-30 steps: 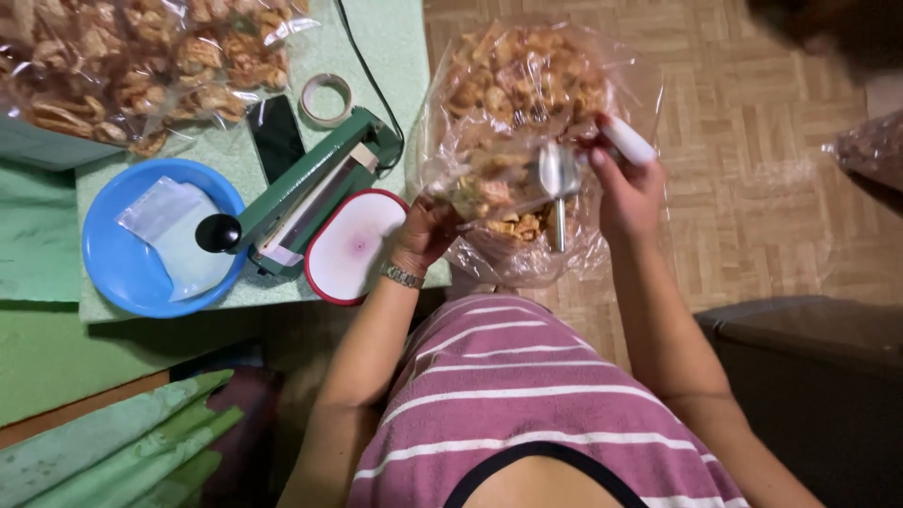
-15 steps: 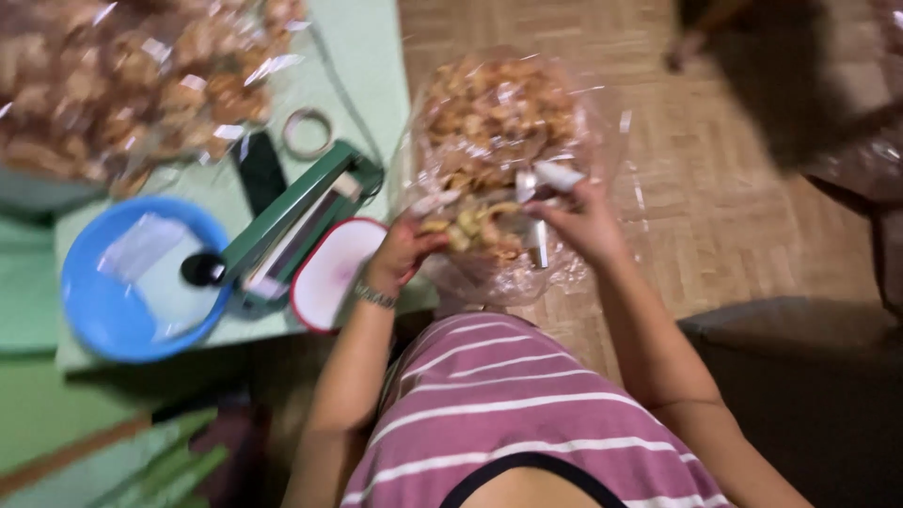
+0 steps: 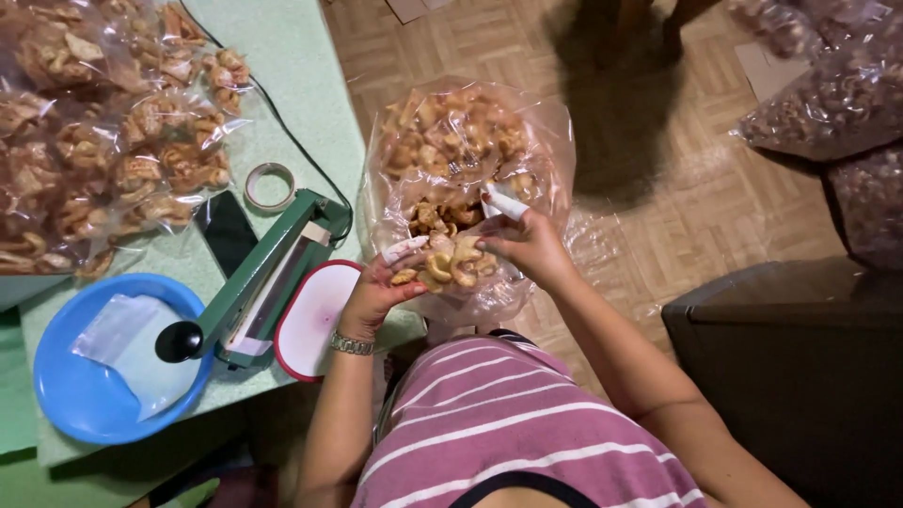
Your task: Filling small plastic bags with snacks from a bulk container and sealing them using a heat sealer.
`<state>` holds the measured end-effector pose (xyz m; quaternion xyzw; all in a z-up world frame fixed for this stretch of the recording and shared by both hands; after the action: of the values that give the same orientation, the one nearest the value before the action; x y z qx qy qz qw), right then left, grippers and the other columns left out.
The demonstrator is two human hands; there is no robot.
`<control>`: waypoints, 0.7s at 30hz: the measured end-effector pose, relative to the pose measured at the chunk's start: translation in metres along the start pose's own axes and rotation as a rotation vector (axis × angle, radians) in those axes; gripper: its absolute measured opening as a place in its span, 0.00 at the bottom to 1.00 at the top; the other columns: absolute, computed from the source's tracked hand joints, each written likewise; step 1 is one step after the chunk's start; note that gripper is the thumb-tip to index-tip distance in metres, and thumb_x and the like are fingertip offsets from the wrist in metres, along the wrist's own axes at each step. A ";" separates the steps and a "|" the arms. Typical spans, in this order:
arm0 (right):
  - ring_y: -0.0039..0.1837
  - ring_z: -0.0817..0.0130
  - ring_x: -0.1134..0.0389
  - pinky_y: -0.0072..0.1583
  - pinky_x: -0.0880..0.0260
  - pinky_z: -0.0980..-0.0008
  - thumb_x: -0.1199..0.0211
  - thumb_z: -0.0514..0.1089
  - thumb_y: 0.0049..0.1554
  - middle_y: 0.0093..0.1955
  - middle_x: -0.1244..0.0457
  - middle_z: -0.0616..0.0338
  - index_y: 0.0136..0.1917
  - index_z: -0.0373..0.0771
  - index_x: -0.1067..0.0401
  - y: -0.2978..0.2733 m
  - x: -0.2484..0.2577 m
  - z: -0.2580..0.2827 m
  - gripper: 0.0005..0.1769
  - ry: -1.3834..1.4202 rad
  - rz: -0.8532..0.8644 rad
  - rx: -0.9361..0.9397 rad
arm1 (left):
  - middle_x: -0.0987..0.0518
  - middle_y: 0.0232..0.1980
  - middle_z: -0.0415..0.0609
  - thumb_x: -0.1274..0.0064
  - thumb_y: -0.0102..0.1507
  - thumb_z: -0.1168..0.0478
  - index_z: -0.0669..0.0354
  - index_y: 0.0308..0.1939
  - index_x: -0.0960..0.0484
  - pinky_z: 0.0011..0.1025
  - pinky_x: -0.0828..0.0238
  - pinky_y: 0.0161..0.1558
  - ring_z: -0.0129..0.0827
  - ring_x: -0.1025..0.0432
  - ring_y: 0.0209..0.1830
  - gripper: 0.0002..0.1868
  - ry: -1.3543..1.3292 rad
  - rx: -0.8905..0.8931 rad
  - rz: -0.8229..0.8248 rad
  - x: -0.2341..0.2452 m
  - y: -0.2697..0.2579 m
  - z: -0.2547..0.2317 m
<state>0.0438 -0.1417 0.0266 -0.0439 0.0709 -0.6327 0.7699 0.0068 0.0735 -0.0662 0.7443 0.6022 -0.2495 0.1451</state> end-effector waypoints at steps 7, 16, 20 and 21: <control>0.39 0.70 0.33 0.44 0.30 0.74 0.31 0.30 0.37 0.36 0.37 0.53 0.55 0.34 0.34 0.001 0.003 -0.028 0.30 0.102 -0.002 -0.163 | 0.24 0.45 0.56 0.42 0.41 0.81 0.62 0.55 0.32 0.23 0.27 0.41 0.31 0.28 0.43 0.38 -0.027 0.043 0.000 0.000 -0.006 -0.010; 0.36 0.72 0.32 0.41 0.30 0.77 0.36 0.26 0.38 0.34 0.36 0.56 0.47 0.29 0.31 0.000 -0.004 -0.015 0.21 0.334 0.032 -0.003 | 0.26 0.48 0.54 0.46 0.44 0.81 0.60 0.56 0.34 0.33 0.26 0.40 0.38 0.29 0.43 0.37 -0.215 0.017 -0.007 0.014 -0.007 0.007; 0.43 0.77 0.36 0.49 0.33 0.76 0.32 0.28 0.37 0.41 0.35 0.59 0.52 0.34 0.30 0.000 -0.020 0.008 0.27 -0.070 0.178 0.104 | 0.26 0.47 0.58 0.46 0.44 0.82 0.63 0.57 0.35 0.32 0.26 0.39 0.40 0.28 0.43 0.37 -0.263 -0.028 0.049 -0.009 -0.008 -0.007; 0.43 0.77 0.36 0.49 0.33 0.76 0.32 0.28 0.37 0.41 0.35 0.59 0.52 0.34 0.30 -0.002 -0.021 0.010 0.27 -0.070 0.189 0.105 | 0.26 0.47 0.58 0.46 0.44 0.82 0.63 0.57 0.35 0.32 0.26 0.39 0.40 0.28 0.43 0.37 -0.262 -0.036 0.041 -0.008 -0.009 -0.009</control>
<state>0.0395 -0.1213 0.0378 -0.0185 0.0145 -0.5583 0.8293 -0.0018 0.0739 -0.0540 0.7150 0.5669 -0.3309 0.2408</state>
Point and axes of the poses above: each hand's wrist, its own y-axis towards the middle knuckle, its own x-axis out of the back of the hand, z = x × y, the point moved 3 cm from there along y, towards the middle knuckle
